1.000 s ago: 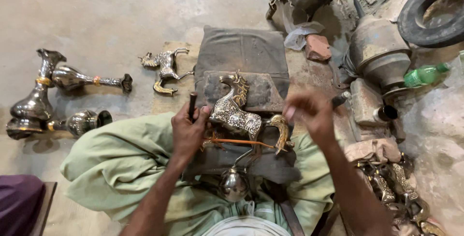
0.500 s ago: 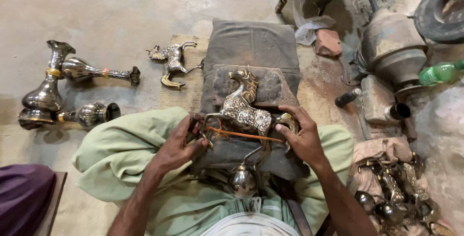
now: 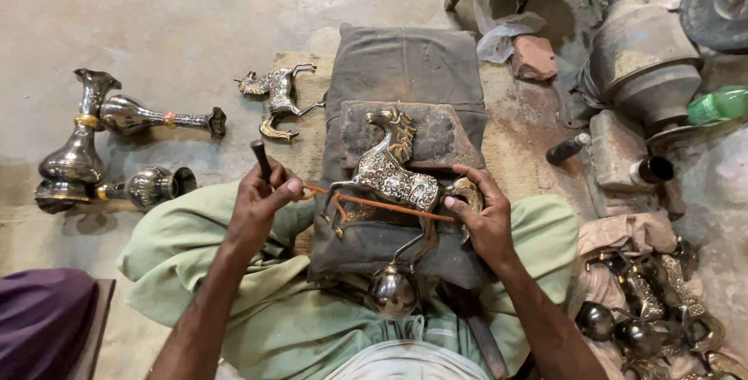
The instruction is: The person sits on the floor with a decorative metal horse figurine strapped to a cushioned form and hammers a punch against the figurine's body with a wooden mallet, repositioning the punch and rotating the figurine to work different areas of the ornament.
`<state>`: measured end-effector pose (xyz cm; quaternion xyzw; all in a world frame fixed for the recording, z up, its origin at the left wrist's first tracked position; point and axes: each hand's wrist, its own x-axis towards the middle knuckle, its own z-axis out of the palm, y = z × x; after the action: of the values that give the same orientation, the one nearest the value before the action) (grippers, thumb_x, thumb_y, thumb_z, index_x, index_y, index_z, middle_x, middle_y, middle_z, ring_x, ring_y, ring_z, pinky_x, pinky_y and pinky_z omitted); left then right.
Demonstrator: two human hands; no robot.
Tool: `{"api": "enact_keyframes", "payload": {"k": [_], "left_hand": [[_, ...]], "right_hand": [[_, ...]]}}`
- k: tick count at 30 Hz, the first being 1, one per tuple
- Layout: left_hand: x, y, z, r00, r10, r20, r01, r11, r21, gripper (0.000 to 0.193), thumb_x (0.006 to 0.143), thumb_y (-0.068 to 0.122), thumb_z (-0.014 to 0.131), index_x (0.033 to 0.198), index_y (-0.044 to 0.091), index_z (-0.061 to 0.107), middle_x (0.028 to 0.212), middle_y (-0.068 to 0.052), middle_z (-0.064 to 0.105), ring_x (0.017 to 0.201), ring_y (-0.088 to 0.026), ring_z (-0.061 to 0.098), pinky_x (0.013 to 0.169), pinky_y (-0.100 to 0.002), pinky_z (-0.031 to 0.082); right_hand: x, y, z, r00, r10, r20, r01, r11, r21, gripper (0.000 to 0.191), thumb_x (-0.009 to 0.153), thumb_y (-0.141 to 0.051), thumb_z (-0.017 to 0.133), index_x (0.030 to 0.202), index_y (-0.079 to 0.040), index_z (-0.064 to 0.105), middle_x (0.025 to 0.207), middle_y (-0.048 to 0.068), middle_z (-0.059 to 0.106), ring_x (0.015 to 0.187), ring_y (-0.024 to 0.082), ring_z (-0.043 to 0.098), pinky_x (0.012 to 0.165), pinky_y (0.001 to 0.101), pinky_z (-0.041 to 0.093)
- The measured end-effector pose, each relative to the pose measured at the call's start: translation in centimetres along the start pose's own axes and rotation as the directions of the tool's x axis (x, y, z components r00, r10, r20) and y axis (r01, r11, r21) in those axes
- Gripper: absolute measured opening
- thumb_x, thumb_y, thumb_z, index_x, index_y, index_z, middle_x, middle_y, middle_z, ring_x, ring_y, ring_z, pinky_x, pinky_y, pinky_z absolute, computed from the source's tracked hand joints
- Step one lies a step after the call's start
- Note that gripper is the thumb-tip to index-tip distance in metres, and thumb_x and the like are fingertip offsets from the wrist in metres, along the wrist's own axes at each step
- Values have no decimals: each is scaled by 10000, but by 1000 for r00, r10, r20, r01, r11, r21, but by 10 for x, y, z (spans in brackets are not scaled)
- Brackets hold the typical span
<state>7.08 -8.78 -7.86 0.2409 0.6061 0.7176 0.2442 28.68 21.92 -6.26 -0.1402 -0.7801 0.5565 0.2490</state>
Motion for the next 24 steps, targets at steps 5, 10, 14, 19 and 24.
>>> {"api": "enact_keyframes", "payload": {"k": [5,10,14,19,24], "left_hand": [[-54,20,54,975,210,-70,-172,918,357,125,964,116,599,880,56,529,815,-36,673,738,-119,667,652,-280,525],[-69,-8,92,946,109,-305,111,777,620,254,911,77,775,829,45,537,680,-64,608,661,-179,575,605,-376,455],[-37,-32,53,958,-88,-273,149,966,209,316,870,43,744,837,70,431,717,-18,501,690,-137,606,582,-329,483],[-11,-21,8,999,-24,-33,31,978,205,344,864,33,757,883,83,417,772,5,531,721,-94,575,668,-297,545],[-42,6,33,998,36,53,-50,951,304,206,897,97,697,1032,58,547,827,-22,666,804,-171,717,715,-331,545]], "right_hand": [[-1,1,5,998,34,-47,-30,997,74,499,841,-48,773,1313,-14,613,1159,17,626,1070,104,587,959,233,481],[-2,1,4,996,46,-75,-46,999,2,479,853,-46,774,1310,-13,635,1098,20,629,1012,104,584,927,238,486],[1,3,1,999,-10,-42,9,1000,-23,456,863,-39,765,1297,-10,629,1121,19,610,1043,110,581,942,243,481],[7,6,2,1000,20,-25,-20,1000,0,451,860,-39,751,1296,-18,636,1110,19,628,1042,111,590,941,240,481],[6,7,4,1000,5,-19,-5,1000,4,452,859,-44,759,1293,-12,636,1115,29,617,1060,121,594,950,247,483]]}}
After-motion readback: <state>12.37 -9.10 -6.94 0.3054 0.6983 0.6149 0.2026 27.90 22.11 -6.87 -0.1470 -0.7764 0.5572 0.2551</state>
